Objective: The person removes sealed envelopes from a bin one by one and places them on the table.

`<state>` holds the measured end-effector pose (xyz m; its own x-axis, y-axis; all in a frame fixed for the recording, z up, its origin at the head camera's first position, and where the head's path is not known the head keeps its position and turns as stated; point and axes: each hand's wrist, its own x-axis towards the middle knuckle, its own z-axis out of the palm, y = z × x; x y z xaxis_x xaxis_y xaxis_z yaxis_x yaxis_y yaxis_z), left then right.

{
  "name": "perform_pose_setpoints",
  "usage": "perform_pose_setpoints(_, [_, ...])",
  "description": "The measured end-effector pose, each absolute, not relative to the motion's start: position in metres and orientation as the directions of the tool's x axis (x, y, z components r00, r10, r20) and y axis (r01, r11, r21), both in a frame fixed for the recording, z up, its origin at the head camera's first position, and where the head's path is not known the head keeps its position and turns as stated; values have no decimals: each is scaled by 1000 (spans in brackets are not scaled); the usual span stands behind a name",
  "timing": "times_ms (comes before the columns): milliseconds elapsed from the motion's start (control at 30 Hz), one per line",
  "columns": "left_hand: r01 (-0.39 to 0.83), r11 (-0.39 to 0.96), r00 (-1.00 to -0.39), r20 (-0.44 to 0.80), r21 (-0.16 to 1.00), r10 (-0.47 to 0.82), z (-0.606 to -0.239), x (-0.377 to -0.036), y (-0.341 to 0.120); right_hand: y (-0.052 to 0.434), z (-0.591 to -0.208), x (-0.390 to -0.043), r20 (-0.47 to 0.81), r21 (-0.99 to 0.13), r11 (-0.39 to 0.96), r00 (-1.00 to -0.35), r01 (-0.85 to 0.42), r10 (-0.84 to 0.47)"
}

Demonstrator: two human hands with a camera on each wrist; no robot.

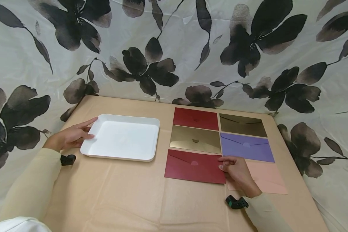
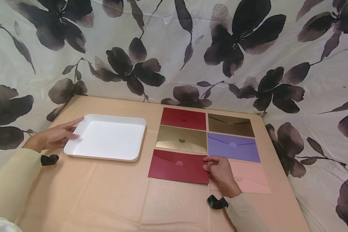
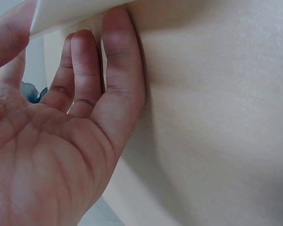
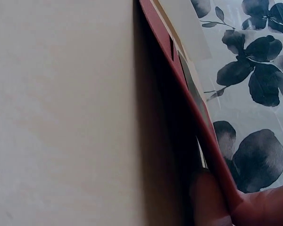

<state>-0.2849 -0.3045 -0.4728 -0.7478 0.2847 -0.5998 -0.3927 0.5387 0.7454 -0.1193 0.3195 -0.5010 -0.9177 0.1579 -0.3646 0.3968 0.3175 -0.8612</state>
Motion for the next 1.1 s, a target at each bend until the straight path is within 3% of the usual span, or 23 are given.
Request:
perform_pose_setpoints(233, [-387, 531, -747, -594, 754, 299, -472, -285, -303, 318, -502, -121, -364, -858, 318, -914, 403, 178])
perform_pose_setpoints(633, [-391, 530, -742, -599, 752, 302, -474, -284, -303, 313, -497, -124, -299, -776, 521, -935, 356, 193])
perform_pose_setpoints(1100, [-394, 525, -745, -597, 754, 299, -472, -283, -304, 307, -488, -130, -284, -676, 662, -944, 323, 170])
